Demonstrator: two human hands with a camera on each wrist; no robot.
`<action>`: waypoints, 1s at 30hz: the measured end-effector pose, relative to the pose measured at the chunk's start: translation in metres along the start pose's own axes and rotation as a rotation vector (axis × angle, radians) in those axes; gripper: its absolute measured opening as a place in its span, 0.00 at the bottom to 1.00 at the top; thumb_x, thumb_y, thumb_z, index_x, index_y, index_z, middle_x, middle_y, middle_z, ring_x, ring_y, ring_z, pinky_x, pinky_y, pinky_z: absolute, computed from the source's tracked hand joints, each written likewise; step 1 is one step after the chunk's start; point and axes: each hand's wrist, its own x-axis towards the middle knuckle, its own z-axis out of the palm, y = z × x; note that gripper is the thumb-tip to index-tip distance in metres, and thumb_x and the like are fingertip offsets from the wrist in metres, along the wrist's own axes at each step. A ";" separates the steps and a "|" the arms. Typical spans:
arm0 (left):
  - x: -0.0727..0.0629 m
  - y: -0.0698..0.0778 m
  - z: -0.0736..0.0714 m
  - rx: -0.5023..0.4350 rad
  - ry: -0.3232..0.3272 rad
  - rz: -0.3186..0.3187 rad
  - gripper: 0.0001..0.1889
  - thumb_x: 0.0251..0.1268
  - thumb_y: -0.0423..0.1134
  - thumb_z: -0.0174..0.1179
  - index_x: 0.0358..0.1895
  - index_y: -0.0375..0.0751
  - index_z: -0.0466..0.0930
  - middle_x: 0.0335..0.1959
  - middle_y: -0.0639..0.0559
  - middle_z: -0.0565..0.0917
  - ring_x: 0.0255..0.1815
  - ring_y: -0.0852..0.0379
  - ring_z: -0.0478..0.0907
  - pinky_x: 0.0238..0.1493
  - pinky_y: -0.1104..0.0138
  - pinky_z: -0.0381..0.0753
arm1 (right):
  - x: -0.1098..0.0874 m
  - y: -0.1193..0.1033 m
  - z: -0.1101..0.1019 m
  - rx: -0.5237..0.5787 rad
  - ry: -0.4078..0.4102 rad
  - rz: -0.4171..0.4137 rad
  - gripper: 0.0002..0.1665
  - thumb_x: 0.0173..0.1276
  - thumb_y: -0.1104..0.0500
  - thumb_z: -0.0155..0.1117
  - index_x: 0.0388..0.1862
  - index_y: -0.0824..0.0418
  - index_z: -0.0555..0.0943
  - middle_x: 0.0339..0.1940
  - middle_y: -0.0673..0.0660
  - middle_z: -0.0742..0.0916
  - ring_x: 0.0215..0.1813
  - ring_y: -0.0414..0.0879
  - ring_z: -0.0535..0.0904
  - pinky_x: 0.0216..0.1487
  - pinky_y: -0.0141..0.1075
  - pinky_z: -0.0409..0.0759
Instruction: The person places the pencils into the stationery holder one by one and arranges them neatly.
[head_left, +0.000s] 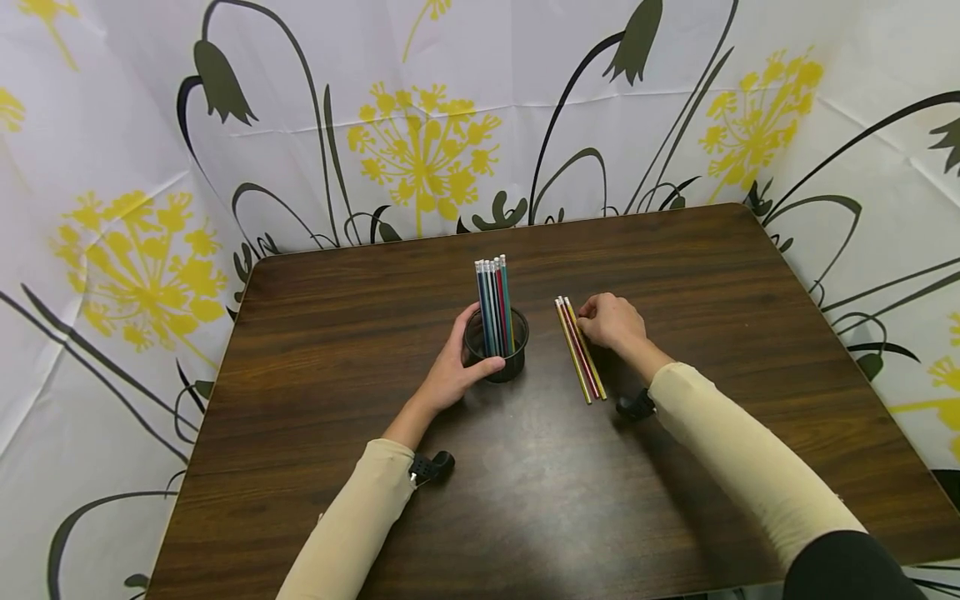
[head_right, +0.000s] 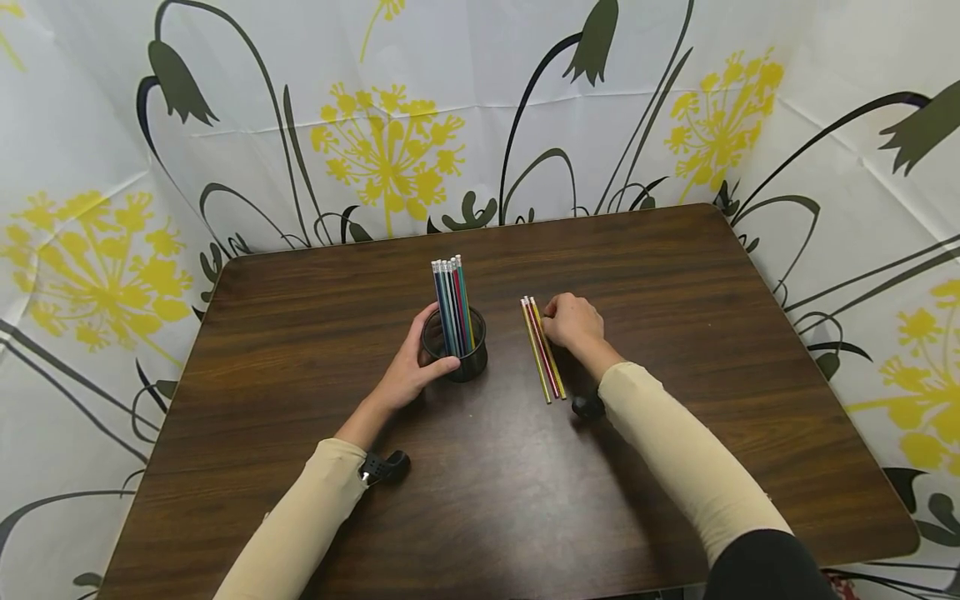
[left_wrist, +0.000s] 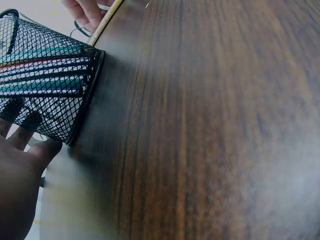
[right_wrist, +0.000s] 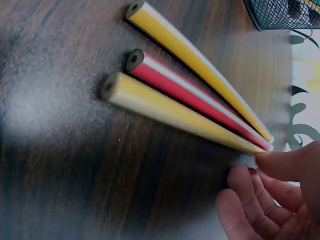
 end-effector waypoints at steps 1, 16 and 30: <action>0.000 0.000 0.000 -0.002 0.000 0.000 0.45 0.63 0.27 0.63 0.77 0.40 0.44 0.73 0.36 0.58 0.70 0.40 0.60 0.67 0.41 0.60 | 0.000 0.001 0.000 -0.003 0.003 -0.001 0.13 0.68 0.53 0.61 0.47 0.57 0.84 0.43 0.55 0.87 0.40 0.52 0.81 0.39 0.48 0.77; 0.000 0.003 0.001 0.005 -0.002 -0.007 0.45 0.63 0.26 0.62 0.78 0.40 0.44 0.73 0.36 0.58 0.70 0.39 0.60 0.67 0.41 0.60 | -0.001 -0.002 -0.003 -0.099 -0.006 -0.014 0.11 0.66 0.51 0.64 0.42 0.55 0.85 0.39 0.55 0.87 0.37 0.52 0.81 0.37 0.47 0.78; 0.000 0.002 0.001 -0.001 -0.003 -0.012 0.45 0.63 0.26 0.62 0.78 0.41 0.44 0.72 0.36 0.59 0.69 0.38 0.61 0.66 0.41 0.62 | -0.002 -0.005 -0.009 -0.113 0.031 -0.023 0.12 0.57 0.56 0.64 0.40 0.56 0.86 0.39 0.59 0.86 0.38 0.54 0.80 0.37 0.50 0.78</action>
